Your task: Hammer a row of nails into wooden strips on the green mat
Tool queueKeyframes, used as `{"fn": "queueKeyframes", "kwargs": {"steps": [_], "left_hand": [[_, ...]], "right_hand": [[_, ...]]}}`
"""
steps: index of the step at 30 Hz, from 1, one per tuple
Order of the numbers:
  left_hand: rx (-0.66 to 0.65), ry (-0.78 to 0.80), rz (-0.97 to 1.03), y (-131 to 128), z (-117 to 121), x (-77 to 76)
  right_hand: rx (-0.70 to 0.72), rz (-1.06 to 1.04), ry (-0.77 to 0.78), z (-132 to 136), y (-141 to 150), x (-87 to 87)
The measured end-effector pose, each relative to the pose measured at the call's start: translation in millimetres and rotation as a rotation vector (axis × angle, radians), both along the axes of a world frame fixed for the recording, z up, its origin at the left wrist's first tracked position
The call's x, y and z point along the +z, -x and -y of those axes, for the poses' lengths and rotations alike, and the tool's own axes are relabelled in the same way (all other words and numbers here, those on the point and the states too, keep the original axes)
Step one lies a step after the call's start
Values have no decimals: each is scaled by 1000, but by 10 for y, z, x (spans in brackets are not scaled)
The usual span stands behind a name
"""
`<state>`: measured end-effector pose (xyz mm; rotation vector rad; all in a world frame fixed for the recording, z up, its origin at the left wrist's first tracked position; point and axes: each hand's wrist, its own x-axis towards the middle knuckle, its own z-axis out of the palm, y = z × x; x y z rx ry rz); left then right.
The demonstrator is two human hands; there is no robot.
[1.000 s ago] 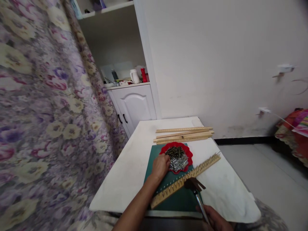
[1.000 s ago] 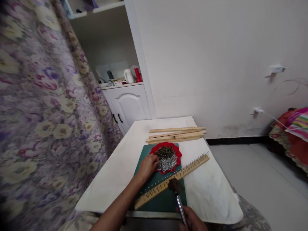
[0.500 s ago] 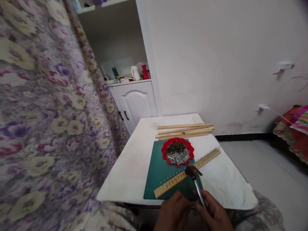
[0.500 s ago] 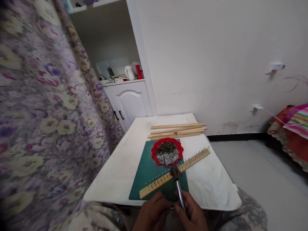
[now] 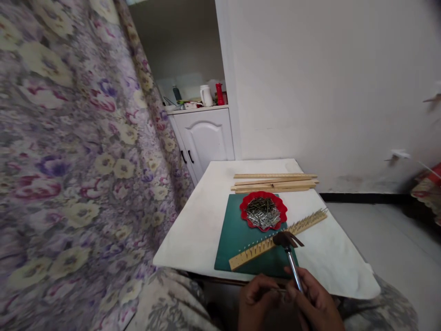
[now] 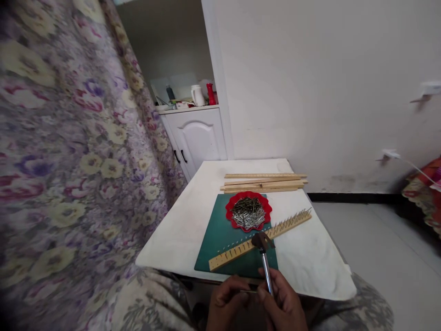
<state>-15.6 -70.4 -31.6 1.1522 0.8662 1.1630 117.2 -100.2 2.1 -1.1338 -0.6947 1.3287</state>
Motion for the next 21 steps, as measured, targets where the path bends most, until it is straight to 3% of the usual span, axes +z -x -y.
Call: {"fn": "queueKeyframes", "kwargs": {"steps": [3, 7, 12, 21], "left_hand": [[123, -79, -95, 119, -53, 88], [330, -254, -432, 437, -204, 230], [345, -355, -686, 662, -345, 233], [336, -383, -816, 626, -388, 182]], "right_hand": [[18, 46, -9, 14, 22, -21], [11, 132, -8, 24, 25, -49], [48, 160, 2, 33, 36, -91], [30, 135, 12, 36, 39, -96]]}}
